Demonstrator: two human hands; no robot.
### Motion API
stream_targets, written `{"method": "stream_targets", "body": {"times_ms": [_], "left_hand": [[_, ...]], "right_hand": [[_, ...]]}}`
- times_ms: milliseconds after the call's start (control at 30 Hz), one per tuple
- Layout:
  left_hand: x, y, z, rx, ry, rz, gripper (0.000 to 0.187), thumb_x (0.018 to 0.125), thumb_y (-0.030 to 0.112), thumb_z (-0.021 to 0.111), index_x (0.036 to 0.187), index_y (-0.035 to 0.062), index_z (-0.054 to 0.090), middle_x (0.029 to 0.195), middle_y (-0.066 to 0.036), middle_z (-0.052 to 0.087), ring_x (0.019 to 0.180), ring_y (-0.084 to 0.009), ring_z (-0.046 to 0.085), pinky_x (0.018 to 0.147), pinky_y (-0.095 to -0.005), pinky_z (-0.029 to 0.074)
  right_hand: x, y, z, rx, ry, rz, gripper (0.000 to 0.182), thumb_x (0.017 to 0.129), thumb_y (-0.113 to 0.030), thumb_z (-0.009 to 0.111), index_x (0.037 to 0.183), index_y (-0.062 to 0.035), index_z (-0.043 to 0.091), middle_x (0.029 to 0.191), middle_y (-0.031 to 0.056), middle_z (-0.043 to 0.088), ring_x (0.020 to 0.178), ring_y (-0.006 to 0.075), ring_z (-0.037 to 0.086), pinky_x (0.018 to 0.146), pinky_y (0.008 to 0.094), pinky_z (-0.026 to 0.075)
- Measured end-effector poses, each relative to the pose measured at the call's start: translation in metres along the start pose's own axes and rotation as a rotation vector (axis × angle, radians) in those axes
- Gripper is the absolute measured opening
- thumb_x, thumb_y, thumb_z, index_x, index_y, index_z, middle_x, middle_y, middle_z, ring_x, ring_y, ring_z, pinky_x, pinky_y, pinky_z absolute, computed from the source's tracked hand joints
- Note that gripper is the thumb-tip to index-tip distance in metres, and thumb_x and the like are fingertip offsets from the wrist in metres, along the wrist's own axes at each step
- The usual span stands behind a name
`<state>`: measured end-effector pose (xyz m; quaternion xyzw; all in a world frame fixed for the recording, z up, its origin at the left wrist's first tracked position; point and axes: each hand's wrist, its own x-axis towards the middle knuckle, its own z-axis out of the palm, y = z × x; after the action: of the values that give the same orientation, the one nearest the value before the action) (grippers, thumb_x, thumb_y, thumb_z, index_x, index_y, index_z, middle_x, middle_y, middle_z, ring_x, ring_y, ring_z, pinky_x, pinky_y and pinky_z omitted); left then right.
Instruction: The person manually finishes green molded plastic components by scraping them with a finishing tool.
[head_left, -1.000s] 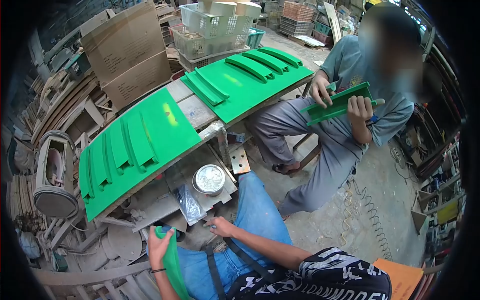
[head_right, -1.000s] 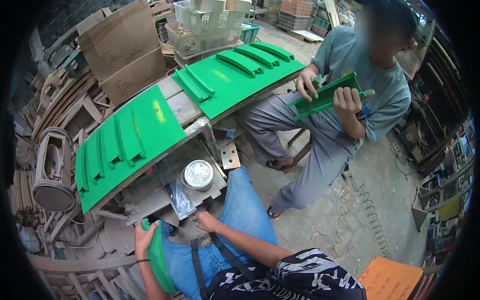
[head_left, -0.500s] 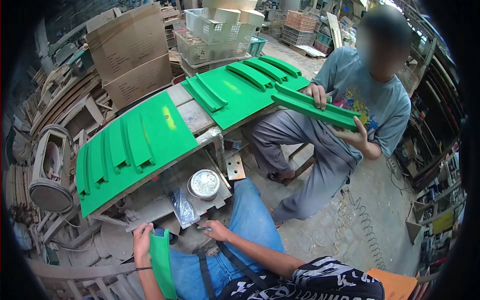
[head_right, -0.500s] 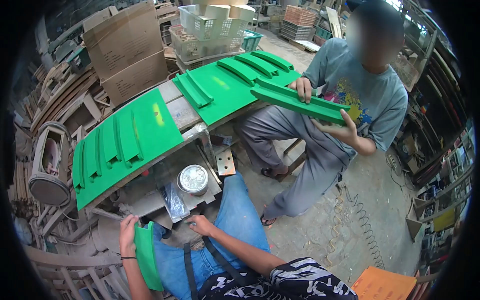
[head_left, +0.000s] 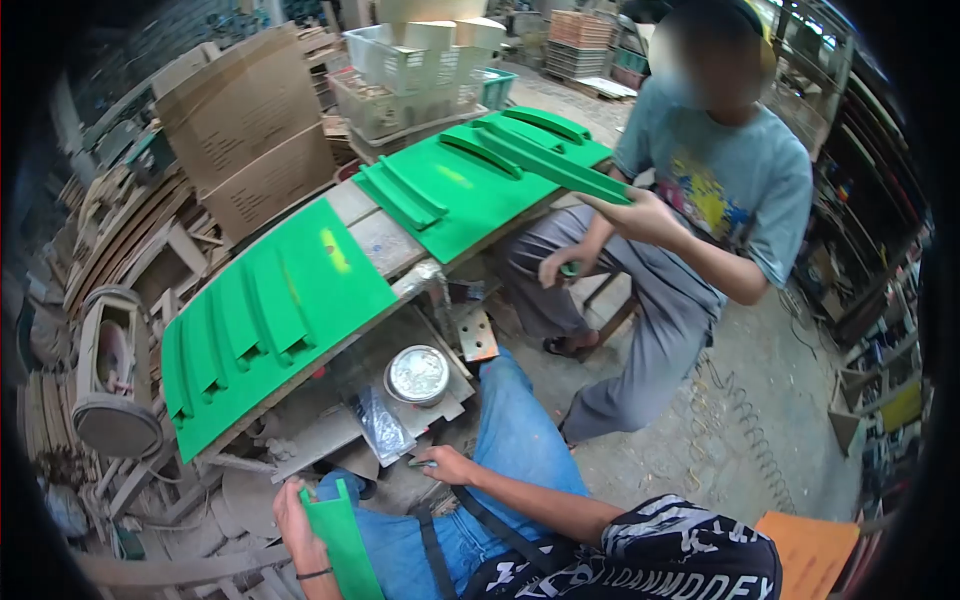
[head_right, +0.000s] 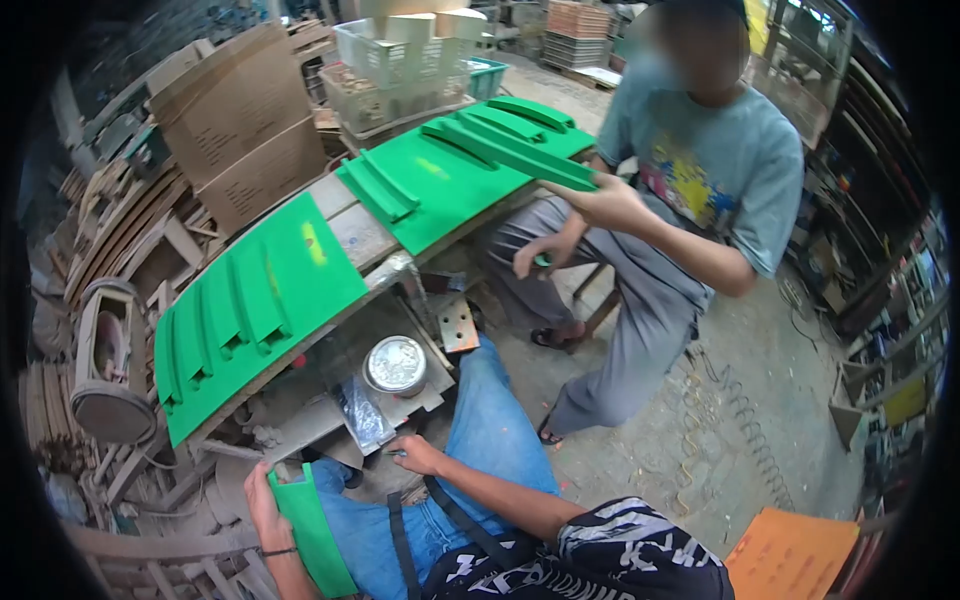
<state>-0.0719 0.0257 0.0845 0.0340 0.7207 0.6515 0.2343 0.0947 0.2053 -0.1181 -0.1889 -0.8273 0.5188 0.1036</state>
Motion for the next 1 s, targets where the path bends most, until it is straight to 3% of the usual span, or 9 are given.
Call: {"method": "stream_targets", "body": {"times_ms": [67, 200, 267, 367, 600, 633, 867, 967, 1000], "left_hand": [[-0.014, 0.012, 0.004, 0.054, 0.011, 0.038, 0.022, 0.086, 0.018, 0.052, 0.066, 0.0084, 0.048, 0.06, 0.001, 0.044, 0.054, -0.0081, 0.045, 0.047, -0.0235, 0.034], [-0.013, -0.007, 0.018, 0.048, 0.05, 0.024, 0.024, 0.089, 0.016, 0.053, 0.068, 0.0083, 0.048, 0.061, 0.001, 0.046, 0.054, -0.0074, 0.045, 0.046, -0.0241, 0.034], [-0.005, -0.022, 0.016, 0.12, -0.205, 0.07, 0.019, 0.092, 0.013, 0.052, 0.073, 0.0066, 0.053, 0.064, 0.001, 0.049, 0.056, -0.0068, 0.047, 0.051, -0.0227, 0.036], [-0.007, -0.041, 0.036, 0.045, -0.282, 0.031, 0.014, 0.092, 0.006, 0.05, 0.081, 0.0025, 0.058, 0.072, 0.0, 0.054, 0.064, -0.0061, 0.05, 0.057, -0.0217, 0.038], [-0.008, -0.044, 0.039, 0.017, -0.279, 0.018, 0.011, 0.09, 0.002, 0.05, 0.085, -0.0005, 0.06, 0.077, -0.001, 0.059, 0.069, -0.0064, 0.053, 0.06, -0.0219, 0.04], [-0.009, -0.042, 0.039, -0.012, -0.262, -0.004, 0.011, 0.09, 0.001, 0.051, 0.084, -0.0006, 0.06, 0.077, -0.001, 0.059, 0.07, -0.0066, 0.053, 0.061, -0.0219, 0.04], [-0.003, -0.046, 0.031, -0.001, -0.218, 0.042, 0.01, 0.089, 0.0, 0.052, 0.083, -0.0009, 0.059, 0.077, -0.002, 0.059, 0.069, -0.0067, 0.053, 0.061, -0.0228, 0.041], [-0.005, -0.046, 0.034, -0.015, -0.202, 0.034, 0.01, 0.09, -0.001, 0.051, 0.082, -0.0007, 0.058, 0.077, -0.002, 0.059, 0.069, -0.0067, 0.053, 0.061, -0.0226, 0.041], [-0.004, -0.048, 0.035, -0.032, -0.195, 0.036, 0.01, 0.09, -0.001, 0.051, 0.083, -0.0006, 0.057, 0.077, -0.002, 0.059, 0.069, -0.0066, 0.053, 0.061, -0.0225, 0.04]], "right_hand": [[-0.002, 0.004, -0.001, -0.014, -0.009, 0.002, 0.038, 0.078, -0.014, 0.065, 0.114, -0.0048, 0.065, 0.108, 0.021, 0.064, 0.101, 0.0359, 0.061, 0.09, 0.0394, 0.048], [-0.002, -0.058, -0.024, 0.221, -0.013, -0.001, 0.038, 0.074, -0.012, 0.065, 0.111, -0.0015, 0.065, 0.106, 0.0202, 0.064, 0.101, 0.0323, 0.062, 0.088, 0.0363, 0.049], [-0.011, -0.111, -0.039, 0.215, 0.019, -0.157, 0.04, 0.074, -0.007, 0.064, 0.113, -0.0029, 0.064, 0.103, 0.0178, 0.061, 0.097, 0.0318, 0.061, 0.084, 0.0364, 0.048], [-0.017, -0.166, -0.046, 0.261, 0.148, -0.277, 0.04, 0.076, 0.001, 0.06, 0.116, -0.0018, 0.062, 0.1, 0.0173, 0.053, 0.091, 0.0323, 0.058, 0.079, 0.0379, 0.047], [-0.008, -0.162, -0.025, 0.171, 0.152, -0.26, 0.042, 0.076, 0.002, 0.061, 0.117, -0.0004, 0.06, 0.097, 0.0186, 0.051, 0.086, 0.0362, 0.057, 0.075, 0.0395, 0.048], [-0.008, -0.16, -0.023, 0.166, 0.127, -0.223, 0.046, 0.079, 0.002, 0.06, 0.124, -0.0041, 0.058, 0.098, 0.0178, 0.05, 0.089, 0.0344, 0.056, 0.079, 0.0393, 0.046], [-0.014, -0.159, -0.002, 0.138, 0.197, -0.2, 0.047, 0.079, 0.003, 0.06, 0.125, -0.0054, 0.059, 0.098, 0.0174, 0.05, 0.086, 0.0326, 0.057, 0.076, 0.038, 0.046], [-0.015, -0.159, 0.001, 0.162, 0.252, -0.2, 0.045, 0.077, 0.004, 0.059, 0.122, -0.0025, 0.06, 0.094, 0.0186, 0.049, 0.083, 0.0355, 0.056, 0.074, 0.0399, 0.046], [-0.014, -0.159, 0.003, 0.174, 0.259, -0.172, 0.046, 0.078, 0.004, 0.058, 0.123, -0.0044, 0.06, 0.094, 0.0179, 0.05, 0.083, 0.0327, 0.057, 0.073, 0.0377, 0.046]]}}
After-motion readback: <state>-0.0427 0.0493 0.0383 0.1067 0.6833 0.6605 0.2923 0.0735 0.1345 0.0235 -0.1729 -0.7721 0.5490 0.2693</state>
